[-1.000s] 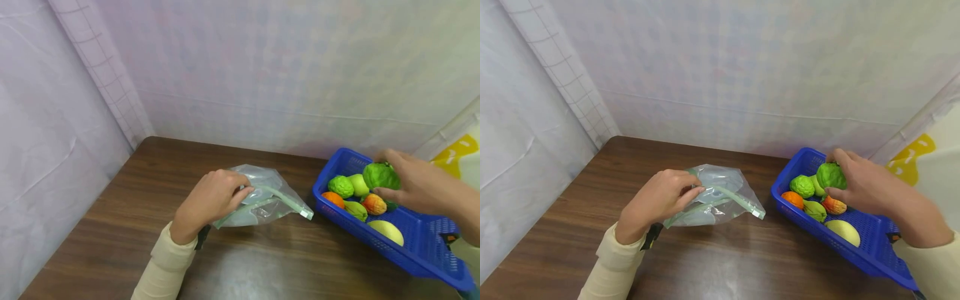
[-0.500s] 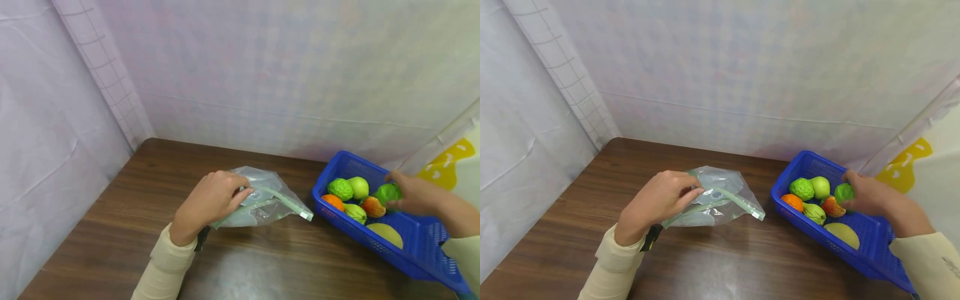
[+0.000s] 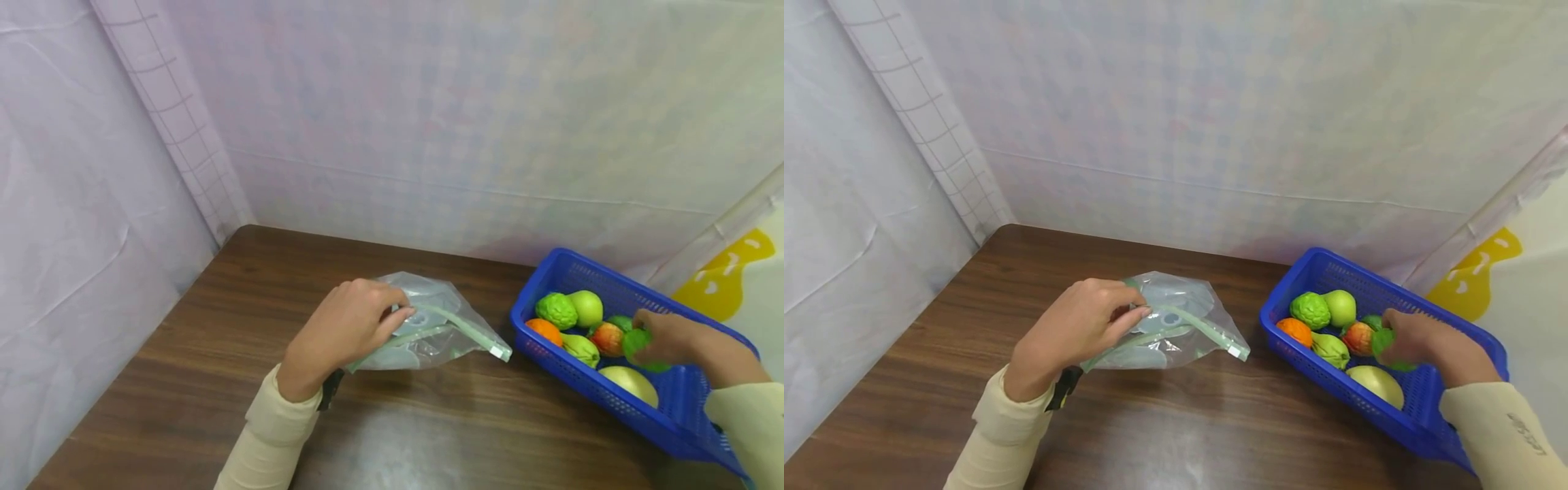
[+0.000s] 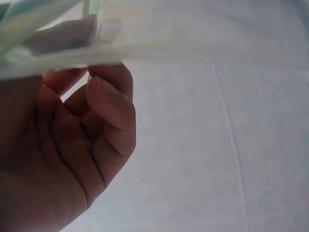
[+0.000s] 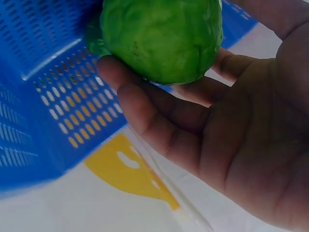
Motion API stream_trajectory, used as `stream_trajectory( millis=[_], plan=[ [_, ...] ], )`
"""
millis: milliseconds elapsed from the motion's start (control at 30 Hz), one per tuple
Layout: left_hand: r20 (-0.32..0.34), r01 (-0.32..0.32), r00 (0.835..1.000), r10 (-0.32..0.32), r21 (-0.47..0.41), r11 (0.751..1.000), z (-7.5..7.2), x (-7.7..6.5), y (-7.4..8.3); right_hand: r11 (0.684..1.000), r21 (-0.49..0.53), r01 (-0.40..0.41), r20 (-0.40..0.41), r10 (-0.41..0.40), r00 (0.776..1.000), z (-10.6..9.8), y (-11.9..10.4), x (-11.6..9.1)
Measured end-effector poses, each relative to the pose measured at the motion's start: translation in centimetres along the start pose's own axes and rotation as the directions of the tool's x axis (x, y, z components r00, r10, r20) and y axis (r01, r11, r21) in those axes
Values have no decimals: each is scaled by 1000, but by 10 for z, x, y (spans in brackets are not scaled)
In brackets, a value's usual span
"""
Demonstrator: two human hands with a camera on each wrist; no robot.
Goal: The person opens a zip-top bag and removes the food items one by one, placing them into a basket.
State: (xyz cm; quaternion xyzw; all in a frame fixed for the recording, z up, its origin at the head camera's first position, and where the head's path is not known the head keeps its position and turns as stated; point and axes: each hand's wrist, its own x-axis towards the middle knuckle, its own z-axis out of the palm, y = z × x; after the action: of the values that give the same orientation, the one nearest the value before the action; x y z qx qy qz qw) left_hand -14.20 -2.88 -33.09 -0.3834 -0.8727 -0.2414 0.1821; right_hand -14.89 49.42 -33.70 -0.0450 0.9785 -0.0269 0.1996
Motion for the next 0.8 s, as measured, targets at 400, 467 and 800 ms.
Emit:
stream_trajectory(
  millis=[400,467,800],
  plan=[
    [17,11,1000,-11,6,1000,-1,1,-1,1000,-11,-25,24,25,999,14,12,8],
    [15,8,1000,-8,8,1000,-1,1,-1,1000,-5,-17,17,17,1000,17,14,9],
    [13,3,1000,-3,1,1000,-1,0,0,999,23,-24,13,23,1000,29,23,11]
  ],
)
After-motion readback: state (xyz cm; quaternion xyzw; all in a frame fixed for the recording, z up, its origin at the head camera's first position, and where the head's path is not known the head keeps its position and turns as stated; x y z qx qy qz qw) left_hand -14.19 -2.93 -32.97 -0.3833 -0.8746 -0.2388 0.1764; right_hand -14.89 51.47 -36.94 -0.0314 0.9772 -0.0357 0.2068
